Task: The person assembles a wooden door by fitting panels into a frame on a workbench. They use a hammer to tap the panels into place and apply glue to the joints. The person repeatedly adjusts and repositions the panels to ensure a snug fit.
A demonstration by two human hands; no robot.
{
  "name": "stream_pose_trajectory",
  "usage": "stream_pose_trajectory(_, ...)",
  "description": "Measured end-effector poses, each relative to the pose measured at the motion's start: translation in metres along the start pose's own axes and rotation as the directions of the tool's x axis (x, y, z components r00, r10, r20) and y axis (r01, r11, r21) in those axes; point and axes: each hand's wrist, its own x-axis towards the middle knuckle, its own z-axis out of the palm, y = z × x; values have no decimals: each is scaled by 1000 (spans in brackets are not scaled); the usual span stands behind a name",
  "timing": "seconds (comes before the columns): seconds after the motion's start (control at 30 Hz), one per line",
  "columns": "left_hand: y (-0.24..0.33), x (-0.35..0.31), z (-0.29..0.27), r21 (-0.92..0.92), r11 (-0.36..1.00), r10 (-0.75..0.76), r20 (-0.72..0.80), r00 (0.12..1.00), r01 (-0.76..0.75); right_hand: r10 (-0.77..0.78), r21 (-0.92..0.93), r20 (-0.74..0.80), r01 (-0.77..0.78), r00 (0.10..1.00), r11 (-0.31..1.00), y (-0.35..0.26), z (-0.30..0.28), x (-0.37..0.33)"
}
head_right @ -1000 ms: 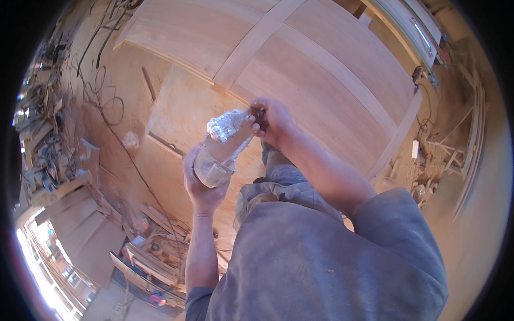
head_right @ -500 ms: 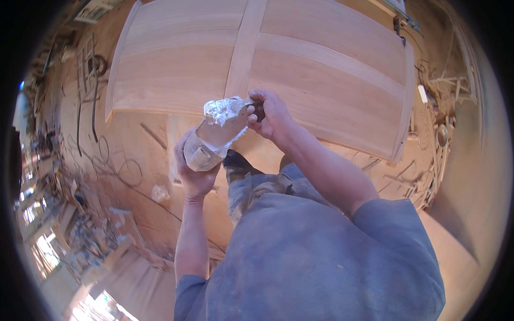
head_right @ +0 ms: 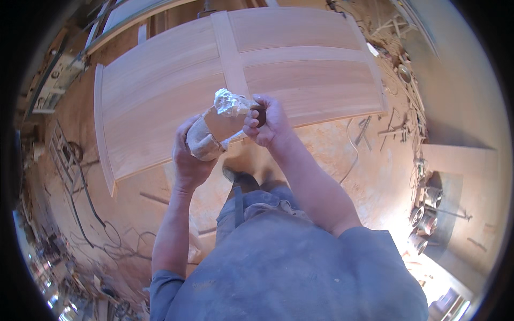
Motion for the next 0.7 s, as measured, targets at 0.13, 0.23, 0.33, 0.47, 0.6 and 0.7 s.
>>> stream_pose_trajectory(0.13,13,-1,-5,-98,993,-63,50,997,67,-76,98,21,74,997,992,12,-9,-18)
stream_pose_trajectory(0.23,9,-9,-8,-47,995,-81,115,990,87,-169,147,89,155,982,977,24,-34,-32)
stream_pose_trajectory(0.33,-14,-19,-13,-50,984,-160,147,976,169,-250,291,6,238,968,927,41,-66,-40)
stream_pose_trajectory(0.47,-46,-23,-18,145,984,-124,164,979,100,-316,308,-140,344,938,887,80,-119,-53)
stream_pose_trajectory(0.6,-92,-17,-27,156,980,-149,188,971,120,-336,358,-371,467,866,809,110,-156,-44)
stream_pose_trajectory(0.7,-116,-2,-38,73,980,-197,214,957,186,-465,228,-507,634,725,739,130,-179,-13)
